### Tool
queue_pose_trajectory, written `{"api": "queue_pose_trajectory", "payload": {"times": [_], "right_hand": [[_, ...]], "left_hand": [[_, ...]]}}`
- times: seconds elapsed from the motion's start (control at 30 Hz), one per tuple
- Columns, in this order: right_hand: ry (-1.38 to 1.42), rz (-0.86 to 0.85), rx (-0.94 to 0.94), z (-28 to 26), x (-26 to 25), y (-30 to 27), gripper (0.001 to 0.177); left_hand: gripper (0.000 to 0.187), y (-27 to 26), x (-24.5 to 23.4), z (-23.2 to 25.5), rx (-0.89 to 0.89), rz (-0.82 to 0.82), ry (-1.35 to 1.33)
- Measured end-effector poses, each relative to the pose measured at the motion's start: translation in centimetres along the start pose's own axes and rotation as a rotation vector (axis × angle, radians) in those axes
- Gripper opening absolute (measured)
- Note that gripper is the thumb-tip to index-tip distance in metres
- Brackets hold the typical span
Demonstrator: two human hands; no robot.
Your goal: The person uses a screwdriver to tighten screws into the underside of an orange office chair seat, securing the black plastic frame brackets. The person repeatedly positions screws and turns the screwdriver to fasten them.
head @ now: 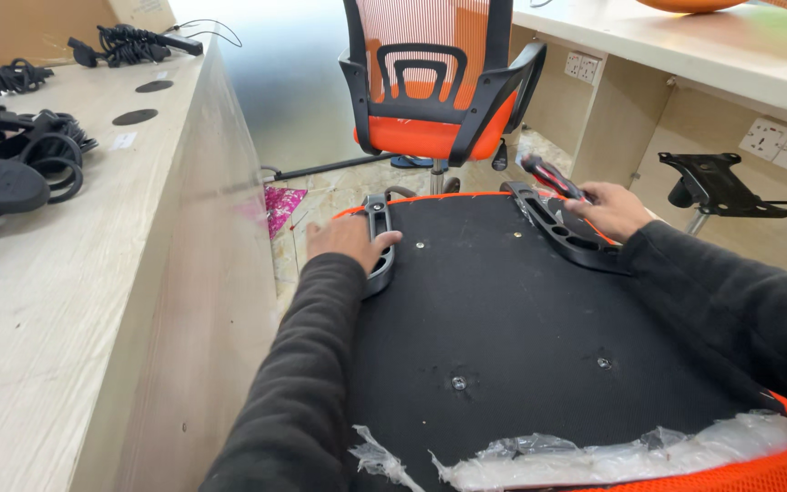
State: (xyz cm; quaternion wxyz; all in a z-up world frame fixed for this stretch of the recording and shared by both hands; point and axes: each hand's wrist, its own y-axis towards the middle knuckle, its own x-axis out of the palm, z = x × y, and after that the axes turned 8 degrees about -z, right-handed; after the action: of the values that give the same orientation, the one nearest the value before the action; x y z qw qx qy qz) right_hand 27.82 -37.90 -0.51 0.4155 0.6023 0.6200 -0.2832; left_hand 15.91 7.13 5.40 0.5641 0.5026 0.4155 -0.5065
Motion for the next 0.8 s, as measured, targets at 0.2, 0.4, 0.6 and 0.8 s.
{"api": "queue_pose_trajectory", "payload": {"times": [0.2, 0.4, 0.6, 0.8], "right_hand": [[1.117, -0.105, -0.112, -10.6, -0.3, 3.7, 0.024], [1.263, -0.382, -0.155, -16.9, 1.4, 4.3, 0.026], [1.182, -0.418, -0.265, -19.6, 4.0, 3.9, 0.029], [1.159, -0.388, -0.305, -20.1, 5.1, 4.5, 0.033]], "left_hand": [[0.031, 9.1, 4.8, 6.7, 0.063, 0.152, -0.573], [0.026, 10.8, 8.9, 6.9, -0.091, 0.265, -0.693], [0.035, 10.7, 7.6, 6.1, -0.197, 0.344, -0.887], [0.035, 11.6, 7.5, 6.1, -0.242, 0.318, -0.980]]}}
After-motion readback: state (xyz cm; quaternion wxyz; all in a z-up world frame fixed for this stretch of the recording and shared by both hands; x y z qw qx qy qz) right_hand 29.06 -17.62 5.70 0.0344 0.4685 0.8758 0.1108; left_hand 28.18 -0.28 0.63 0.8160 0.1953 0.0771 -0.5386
